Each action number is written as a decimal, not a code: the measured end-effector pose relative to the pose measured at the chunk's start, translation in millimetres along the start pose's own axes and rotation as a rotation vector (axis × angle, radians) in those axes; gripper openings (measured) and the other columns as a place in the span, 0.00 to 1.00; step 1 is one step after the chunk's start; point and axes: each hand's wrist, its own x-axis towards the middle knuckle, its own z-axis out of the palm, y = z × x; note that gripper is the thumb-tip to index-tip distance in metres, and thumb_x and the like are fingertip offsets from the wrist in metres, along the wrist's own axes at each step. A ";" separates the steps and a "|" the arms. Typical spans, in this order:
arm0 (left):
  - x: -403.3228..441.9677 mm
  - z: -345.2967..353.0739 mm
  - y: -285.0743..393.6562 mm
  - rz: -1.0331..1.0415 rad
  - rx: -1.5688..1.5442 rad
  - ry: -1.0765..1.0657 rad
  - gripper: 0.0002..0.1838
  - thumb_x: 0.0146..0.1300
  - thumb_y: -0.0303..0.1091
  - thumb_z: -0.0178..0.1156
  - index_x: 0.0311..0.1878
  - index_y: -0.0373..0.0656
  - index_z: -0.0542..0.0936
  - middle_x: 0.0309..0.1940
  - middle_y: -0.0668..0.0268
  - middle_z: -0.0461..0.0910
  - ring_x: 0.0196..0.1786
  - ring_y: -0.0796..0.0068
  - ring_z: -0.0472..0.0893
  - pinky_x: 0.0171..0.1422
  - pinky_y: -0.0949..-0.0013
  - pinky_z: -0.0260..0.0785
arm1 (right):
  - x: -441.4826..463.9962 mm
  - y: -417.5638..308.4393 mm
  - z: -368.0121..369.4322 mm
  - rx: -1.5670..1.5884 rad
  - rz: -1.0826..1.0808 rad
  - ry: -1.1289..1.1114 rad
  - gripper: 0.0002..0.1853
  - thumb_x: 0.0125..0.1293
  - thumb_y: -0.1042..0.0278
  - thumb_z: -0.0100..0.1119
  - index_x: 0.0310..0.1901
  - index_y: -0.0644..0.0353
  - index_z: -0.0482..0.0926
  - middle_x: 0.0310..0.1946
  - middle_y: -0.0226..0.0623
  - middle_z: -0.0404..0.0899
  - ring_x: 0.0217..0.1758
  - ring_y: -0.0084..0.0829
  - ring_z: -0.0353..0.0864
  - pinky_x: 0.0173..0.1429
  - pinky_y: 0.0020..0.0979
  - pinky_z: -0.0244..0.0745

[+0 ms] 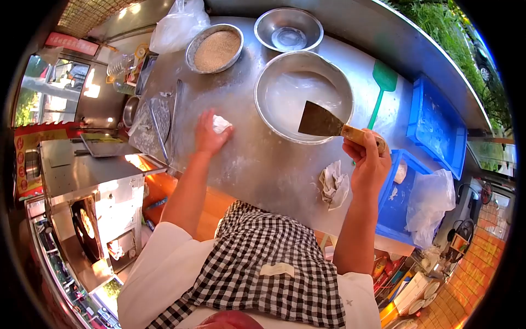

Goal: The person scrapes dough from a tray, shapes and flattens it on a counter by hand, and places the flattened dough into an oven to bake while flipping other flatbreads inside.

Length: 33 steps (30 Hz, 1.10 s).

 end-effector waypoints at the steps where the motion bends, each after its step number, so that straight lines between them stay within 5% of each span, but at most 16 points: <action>1: -2.7 0.2 5.6 -0.091 -0.002 0.044 0.54 0.54 0.60 0.76 0.80 0.45 0.68 0.83 0.51 0.62 0.85 0.51 0.59 0.88 0.48 0.47 | 0.5 0.1 -2.0 -0.011 0.007 -0.008 0.14 0.78 0.64 0.64 0.54 0.67 0.81 0.43 0.48 0.89 0.42 0.39 0.93 0.47 0.37 0.91; 7: -7.3 11.9 21.1 -0.238 -0.029 0.117 0.52 0.55 0.56 0.76 0.80 0.44 0.66 0.82 0.56 0.64 0.85 0.58 0.60 0.88 0.52 0.49 | -1.2 2.6 -4.5 -0.041 0.027 -0.035 0.14 0.77 0.64 0.64 0.55 0.67 0.81 0.44 0.48 0.89 0.42 0.40 0.93 0.47 0.36 0.91; 13: 6.9 25.3 -2.7 -0.019 0.024 0.094 0.48 0.59 0.52 0.72 0.80 0.43 0.67 0.82 0.53 0.63 0.85 0.53 0.59 0.89 0.46 0.45 | -17.1 2.8 24.8 -0.058 0.004 -0.016 0.14 0.78 0.64 0.63 0.55 0.67 0.81 0.44 0.49 0.89 0.42 0.40 0.93 0.48 0.37 0.91; 22: 14.0 15.8 -16.0 0.348 0.115 0.033 0.40 0.77 0.55 0.53 0.82 0.37 0.64 0.84 0.50 0.59 0.86 0.50 0.57 0.90 0.42 0.42 | -37.3 44.7 115.7 -0.041 0.050 -0.036 0.13 0.78 0.64 0.63 0.54 0.66 0.82 0.43 0.46 0.89 0.40 0.40 0.93 0.47 0.37 0.91; 33: 8.2 -4.8 -29.5 0.590 0.086 -0.117 0.38 0.76 0.55 0.56 0.82 0.46 0.65 0.86 0.61 0.58 0.86 0.52 0.57 0.88 0.34 0.42 | -79.0 70.2 159.8 -0.175 -0.046 -0.023 0.16 0.77 0.65 0.66 0.58 0.68 0.81 0.47 0.42 0.87 0.45 0.32 0.90 0.49 0.35 0.89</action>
